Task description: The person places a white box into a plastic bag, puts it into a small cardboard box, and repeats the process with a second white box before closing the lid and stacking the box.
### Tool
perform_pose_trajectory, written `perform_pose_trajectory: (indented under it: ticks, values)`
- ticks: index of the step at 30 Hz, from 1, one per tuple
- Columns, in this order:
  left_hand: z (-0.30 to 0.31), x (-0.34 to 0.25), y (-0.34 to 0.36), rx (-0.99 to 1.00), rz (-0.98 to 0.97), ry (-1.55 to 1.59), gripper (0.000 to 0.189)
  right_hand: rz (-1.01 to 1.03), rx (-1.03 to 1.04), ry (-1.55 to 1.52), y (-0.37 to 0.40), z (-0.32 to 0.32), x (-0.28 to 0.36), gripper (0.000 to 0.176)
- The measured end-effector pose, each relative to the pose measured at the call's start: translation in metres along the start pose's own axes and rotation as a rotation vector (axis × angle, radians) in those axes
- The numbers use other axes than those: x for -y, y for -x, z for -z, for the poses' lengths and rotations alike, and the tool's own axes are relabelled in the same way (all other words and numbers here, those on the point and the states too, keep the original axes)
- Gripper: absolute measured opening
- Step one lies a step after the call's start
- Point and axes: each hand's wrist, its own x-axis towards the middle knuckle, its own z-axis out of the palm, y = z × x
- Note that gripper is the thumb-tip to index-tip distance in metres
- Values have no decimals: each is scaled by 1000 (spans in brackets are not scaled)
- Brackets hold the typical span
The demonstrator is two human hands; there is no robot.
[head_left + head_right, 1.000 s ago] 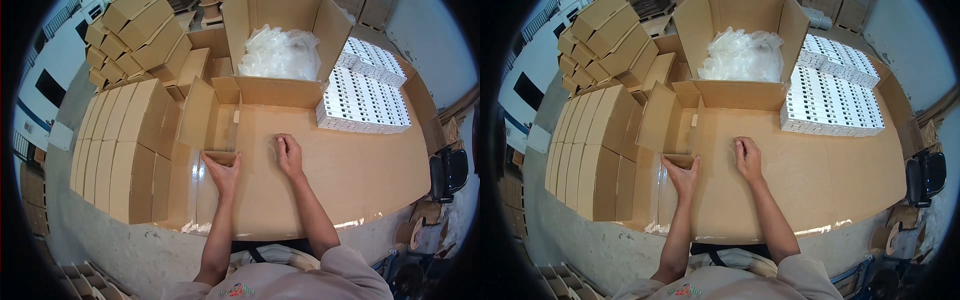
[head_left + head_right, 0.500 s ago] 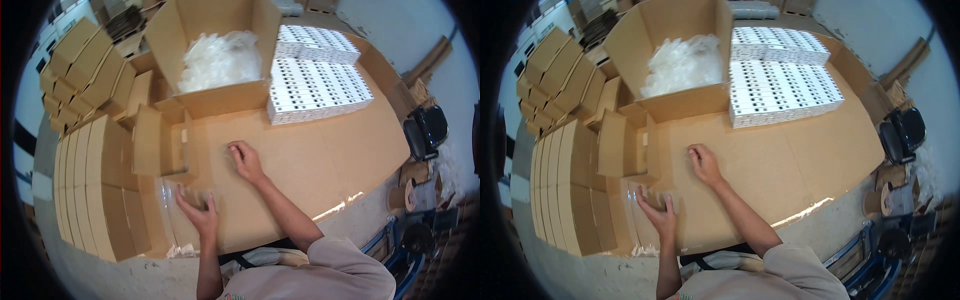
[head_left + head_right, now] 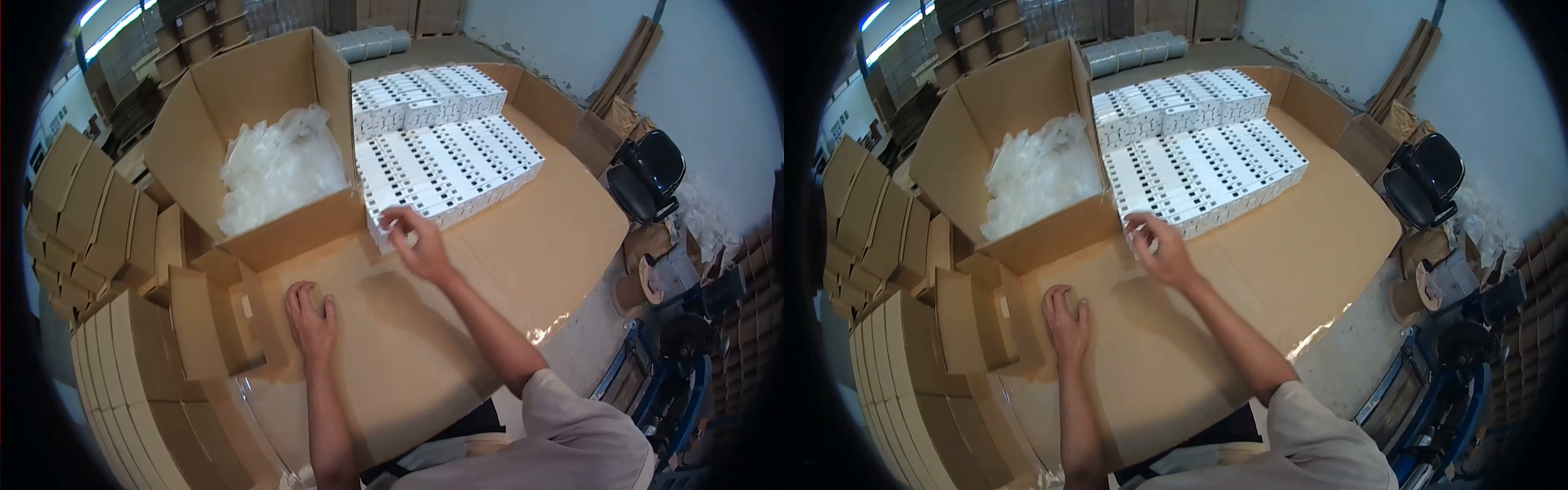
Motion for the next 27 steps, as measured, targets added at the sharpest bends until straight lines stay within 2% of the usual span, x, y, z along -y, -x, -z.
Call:
perform_pose_trajectory:
  ticks: [5, 8, 11, 14, 15, 21, 27]
  values:
    - [-13, 9, -18, -17, -14, -55, 41, 35, -52, 426, -106, 71, -76, 46]
    - [-10, 7, -20, 13, -22, -61, 43, 189, -93, 725, -167, 94, -120, 53]
    - [-7, 5, -24, 58, 21, -8, 44, 97, -104, 884, -207, 99, -136, 54]
    - [-7, 6, -25, 71, 13, -22, 45, -4, -13, 1099, -230, 103, -155, 53]
    - [-6, 6, -27, 80, 10, -21, 45, -13, -42, 1083, -232, 102, -155, 46]
    - [-7, 5, -28, 102, 16, -19, 46, 131, -56, 1070, -245, 109, -169, 31]
    - [-3, 0, -26, 124, 44, -2, 41, 104, 51, 1096, -246, 130, -152, 35]
